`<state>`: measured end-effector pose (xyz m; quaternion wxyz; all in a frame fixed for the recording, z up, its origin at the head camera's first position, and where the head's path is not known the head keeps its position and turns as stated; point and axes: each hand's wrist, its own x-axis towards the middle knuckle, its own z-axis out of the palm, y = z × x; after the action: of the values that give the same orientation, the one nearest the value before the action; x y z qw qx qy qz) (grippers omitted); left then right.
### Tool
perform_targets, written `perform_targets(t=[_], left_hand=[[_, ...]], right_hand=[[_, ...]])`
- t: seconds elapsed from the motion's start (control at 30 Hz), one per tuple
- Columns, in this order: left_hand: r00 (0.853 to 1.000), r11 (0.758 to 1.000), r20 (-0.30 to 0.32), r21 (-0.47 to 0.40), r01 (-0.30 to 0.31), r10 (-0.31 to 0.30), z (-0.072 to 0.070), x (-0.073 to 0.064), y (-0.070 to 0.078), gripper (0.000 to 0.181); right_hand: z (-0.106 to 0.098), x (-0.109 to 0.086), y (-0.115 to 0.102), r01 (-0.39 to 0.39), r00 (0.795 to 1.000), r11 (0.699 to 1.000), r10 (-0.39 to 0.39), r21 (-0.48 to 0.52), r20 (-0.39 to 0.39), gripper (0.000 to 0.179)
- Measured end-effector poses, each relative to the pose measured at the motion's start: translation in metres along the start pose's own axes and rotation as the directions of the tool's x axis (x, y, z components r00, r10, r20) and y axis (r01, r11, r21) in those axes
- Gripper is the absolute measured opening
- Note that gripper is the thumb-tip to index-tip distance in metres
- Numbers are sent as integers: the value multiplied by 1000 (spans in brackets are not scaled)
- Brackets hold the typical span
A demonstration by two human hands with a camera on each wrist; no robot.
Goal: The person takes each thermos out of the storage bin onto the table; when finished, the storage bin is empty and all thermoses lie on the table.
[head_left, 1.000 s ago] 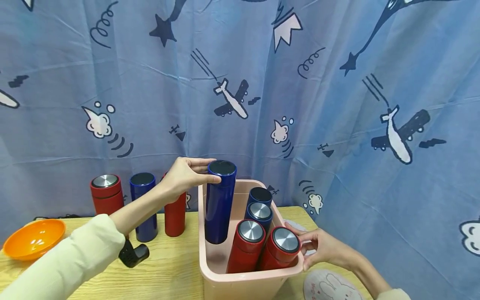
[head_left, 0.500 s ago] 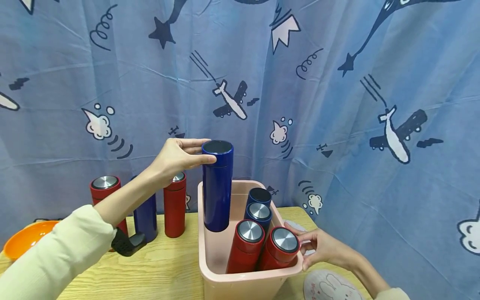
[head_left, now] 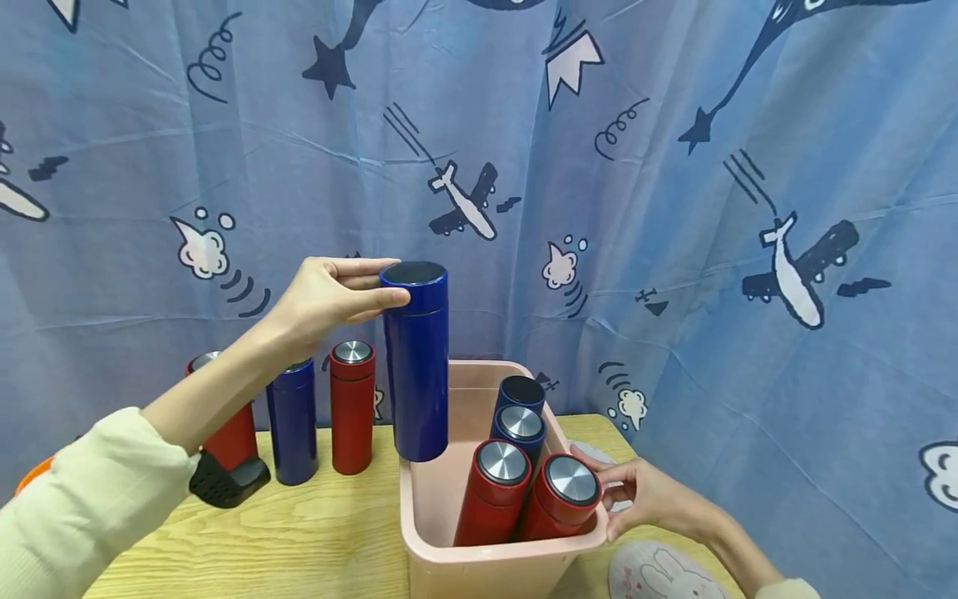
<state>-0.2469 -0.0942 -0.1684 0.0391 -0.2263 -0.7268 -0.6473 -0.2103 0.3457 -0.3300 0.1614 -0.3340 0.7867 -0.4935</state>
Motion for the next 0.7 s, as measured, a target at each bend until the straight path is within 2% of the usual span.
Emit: perform_targets(t=[0.17,0.3,0.5,0.7], left_hand=[[1000,999,-6,51,4,-4,-8,-7,5,58],[1000,997,-11,77,9,-8,-14,-13,6,61],[1000,992,-5,126,17,-16,-25,-21,5,63],[1000,994,-5,110,29,-28,-35,-27,5,63]], right_hand=[[1,0,-2,-57,998,995,57,85,5,40],[2,-1,-1,-69,998,992,68,108,13,41],[3,-2,-1,-51,999,994,49,98,18,42],[2,-1,-1,-42,999,996,42,82,10,41]])
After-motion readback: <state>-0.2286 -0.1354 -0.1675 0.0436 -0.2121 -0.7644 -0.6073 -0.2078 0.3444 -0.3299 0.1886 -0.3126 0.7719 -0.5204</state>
